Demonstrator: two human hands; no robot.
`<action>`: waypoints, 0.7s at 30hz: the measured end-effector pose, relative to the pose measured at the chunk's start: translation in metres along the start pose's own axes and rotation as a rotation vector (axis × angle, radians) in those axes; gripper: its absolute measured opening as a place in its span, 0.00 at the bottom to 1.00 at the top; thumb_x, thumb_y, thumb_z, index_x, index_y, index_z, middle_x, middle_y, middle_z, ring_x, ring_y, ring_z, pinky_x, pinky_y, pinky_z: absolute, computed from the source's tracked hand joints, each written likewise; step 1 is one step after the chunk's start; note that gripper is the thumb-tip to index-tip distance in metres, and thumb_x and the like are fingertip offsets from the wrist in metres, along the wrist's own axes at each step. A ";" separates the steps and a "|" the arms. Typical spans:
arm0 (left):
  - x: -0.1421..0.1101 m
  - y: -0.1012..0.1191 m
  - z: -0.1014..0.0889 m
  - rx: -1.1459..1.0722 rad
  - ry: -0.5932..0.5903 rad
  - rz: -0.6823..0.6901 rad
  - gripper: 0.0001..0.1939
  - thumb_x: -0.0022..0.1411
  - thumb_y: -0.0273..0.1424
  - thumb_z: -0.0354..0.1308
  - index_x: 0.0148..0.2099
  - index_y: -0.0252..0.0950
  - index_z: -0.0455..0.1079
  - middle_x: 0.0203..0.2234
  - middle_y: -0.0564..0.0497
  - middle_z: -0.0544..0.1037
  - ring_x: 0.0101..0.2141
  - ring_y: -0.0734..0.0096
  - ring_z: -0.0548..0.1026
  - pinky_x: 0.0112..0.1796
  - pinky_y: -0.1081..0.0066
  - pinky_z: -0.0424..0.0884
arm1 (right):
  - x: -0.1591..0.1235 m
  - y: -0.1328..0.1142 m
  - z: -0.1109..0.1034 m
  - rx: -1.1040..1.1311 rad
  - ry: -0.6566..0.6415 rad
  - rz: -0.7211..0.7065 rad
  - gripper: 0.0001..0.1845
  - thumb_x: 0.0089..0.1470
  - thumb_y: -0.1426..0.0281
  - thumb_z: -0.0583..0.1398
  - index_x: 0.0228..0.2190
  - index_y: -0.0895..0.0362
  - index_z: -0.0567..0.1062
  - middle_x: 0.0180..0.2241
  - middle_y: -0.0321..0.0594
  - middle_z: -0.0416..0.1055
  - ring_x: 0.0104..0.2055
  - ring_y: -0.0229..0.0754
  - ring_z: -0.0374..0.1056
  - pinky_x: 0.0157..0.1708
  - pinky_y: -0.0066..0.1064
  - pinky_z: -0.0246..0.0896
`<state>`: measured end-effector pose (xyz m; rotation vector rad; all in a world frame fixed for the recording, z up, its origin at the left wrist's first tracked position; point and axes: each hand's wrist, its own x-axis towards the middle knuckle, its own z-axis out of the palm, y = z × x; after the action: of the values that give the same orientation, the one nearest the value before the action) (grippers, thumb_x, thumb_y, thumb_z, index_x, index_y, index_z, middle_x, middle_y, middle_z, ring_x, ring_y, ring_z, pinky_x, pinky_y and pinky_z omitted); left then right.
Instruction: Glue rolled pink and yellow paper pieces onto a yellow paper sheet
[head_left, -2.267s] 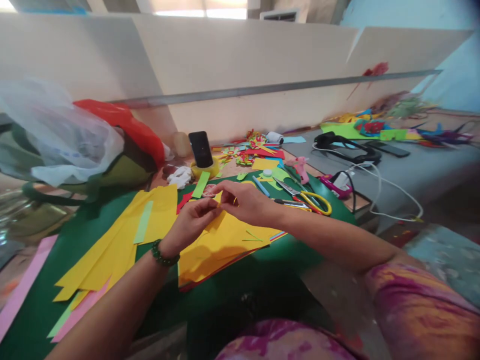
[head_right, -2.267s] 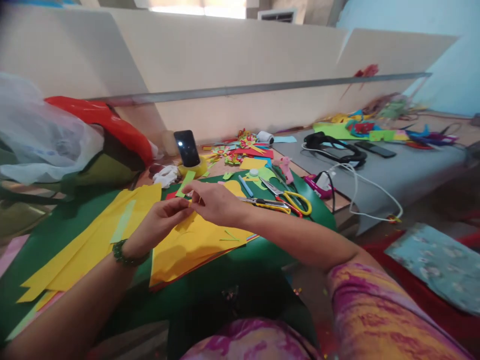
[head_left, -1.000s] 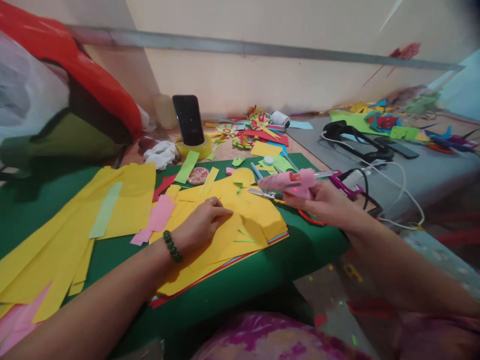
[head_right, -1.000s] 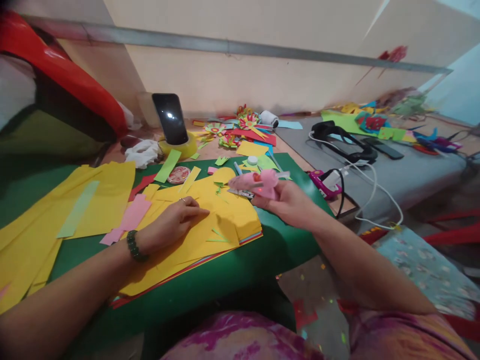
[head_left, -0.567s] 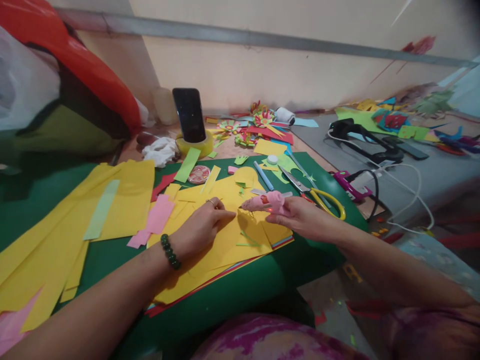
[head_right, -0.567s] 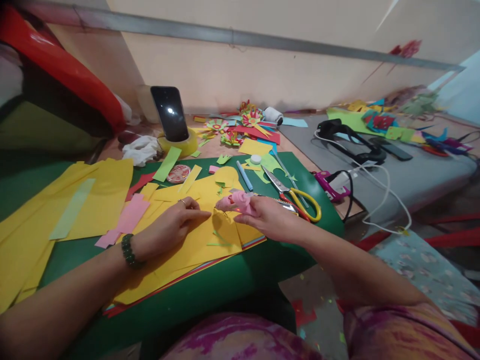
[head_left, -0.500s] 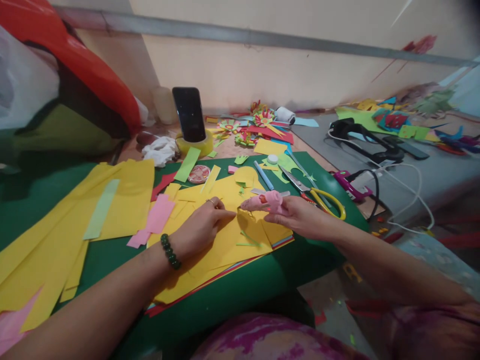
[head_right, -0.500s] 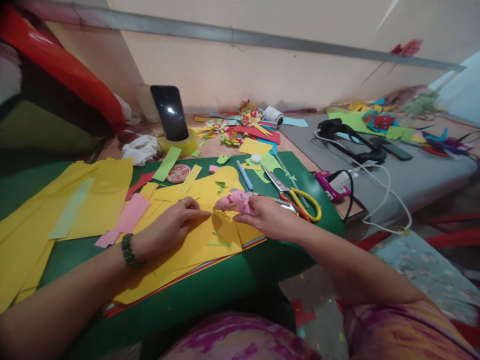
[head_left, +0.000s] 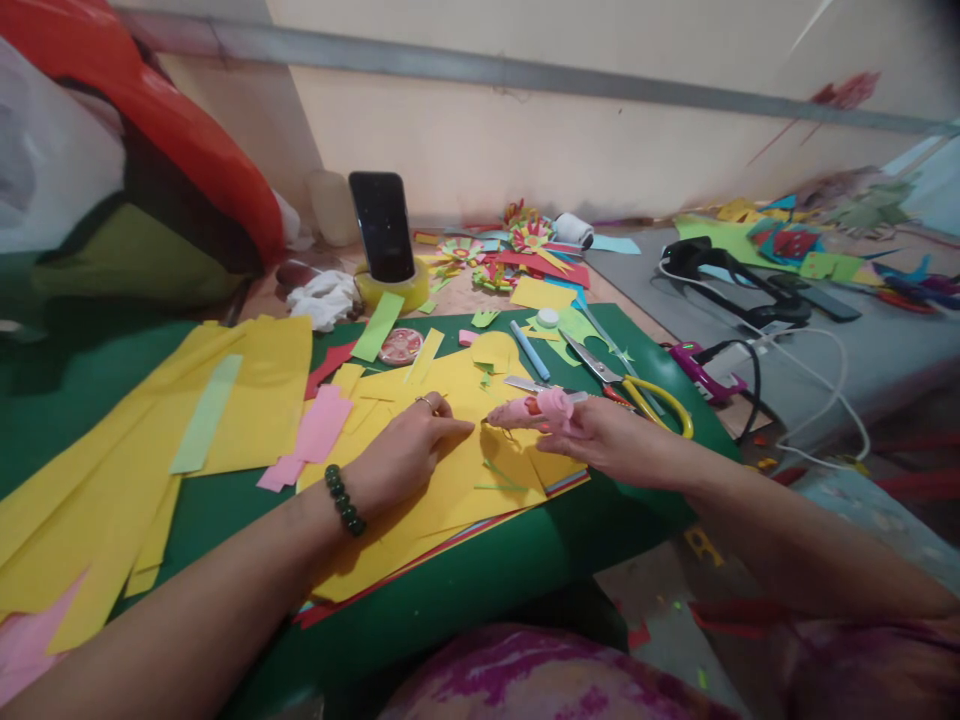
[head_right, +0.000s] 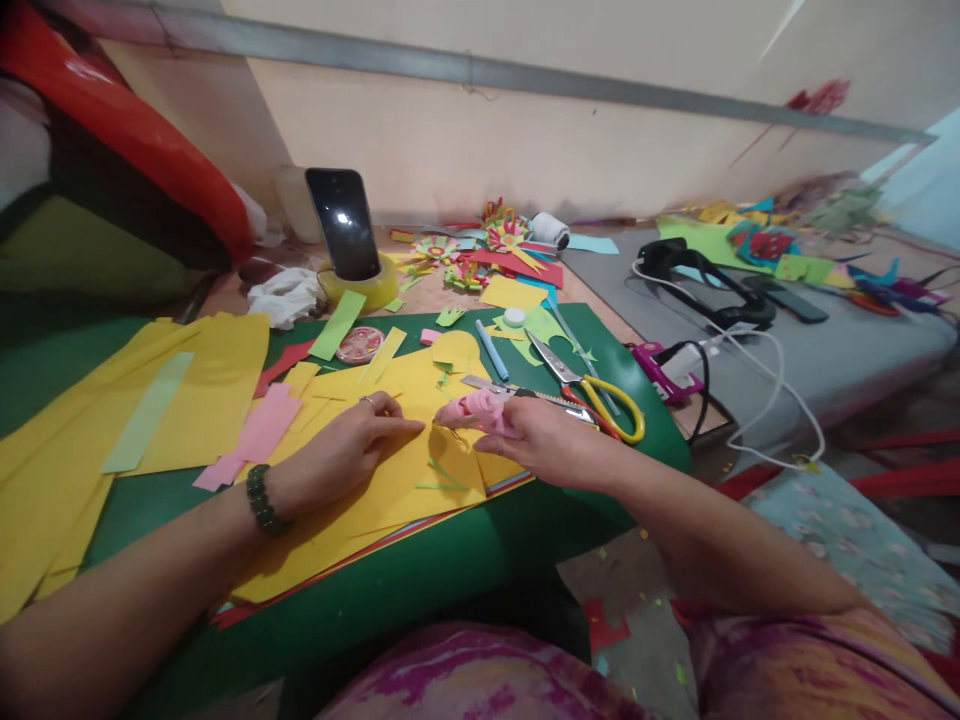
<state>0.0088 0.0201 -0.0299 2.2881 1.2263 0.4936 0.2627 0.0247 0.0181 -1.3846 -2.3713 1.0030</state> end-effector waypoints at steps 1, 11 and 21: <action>0.000 0.000 0.000 -0.003 0.002 -0.010 0.17 0.65 0.28 0.46 0.40 0.37 0.78 0.35 0.47 0.69 0.34 0.67 0.68 0.37 0.67 0.67 | -0.001 -0.001 -0.001 0.006 -0.028 -0.036 0.16 0.56 0.61 0.58 0.43 0.52 0.78 0.33 0.39 0.76 0.41 0.47 0.71 0.43 0.33 0.63; 0.000 -0.001 -0.001 0.013 -0.020 -0.015 0.18 0.67 0.32 0.46 0.45 0.40 0.78 0.36 0.47 0.69 0.34 0.67 0.68 0.37 0.67 0.67 | 0.009 -0.010 0.000 -0.154 -0.031 0.104 0.17 0.57 0.58 0.55 0.30 0.56 0.76 0.28 0.39 0.71 0.28 0.40 0.64 0.29 0.30 0.57; 0.000 -0.001 0.000 -0.012 0.009 0.001 0.17 0.66 0.30 0.46 0.42 0.38 0.78 0.35 0.46 0.69 0.34 0.66 0.69 0.38 0.66 0.67 | 0.001 -0.006 -0.003 -0.161 -0.057 0.088 0.16 0.57 0.58 0.54 0.34 0.55 0.77 0.28 0.38 0.72 0.30 0.43 0.67 0.30 0.32 0.59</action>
<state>0.0082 0.0203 -0.0309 2.2788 1.2231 0.5112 0.2593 0.0246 0.0244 -1.5480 -2.5005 0.9013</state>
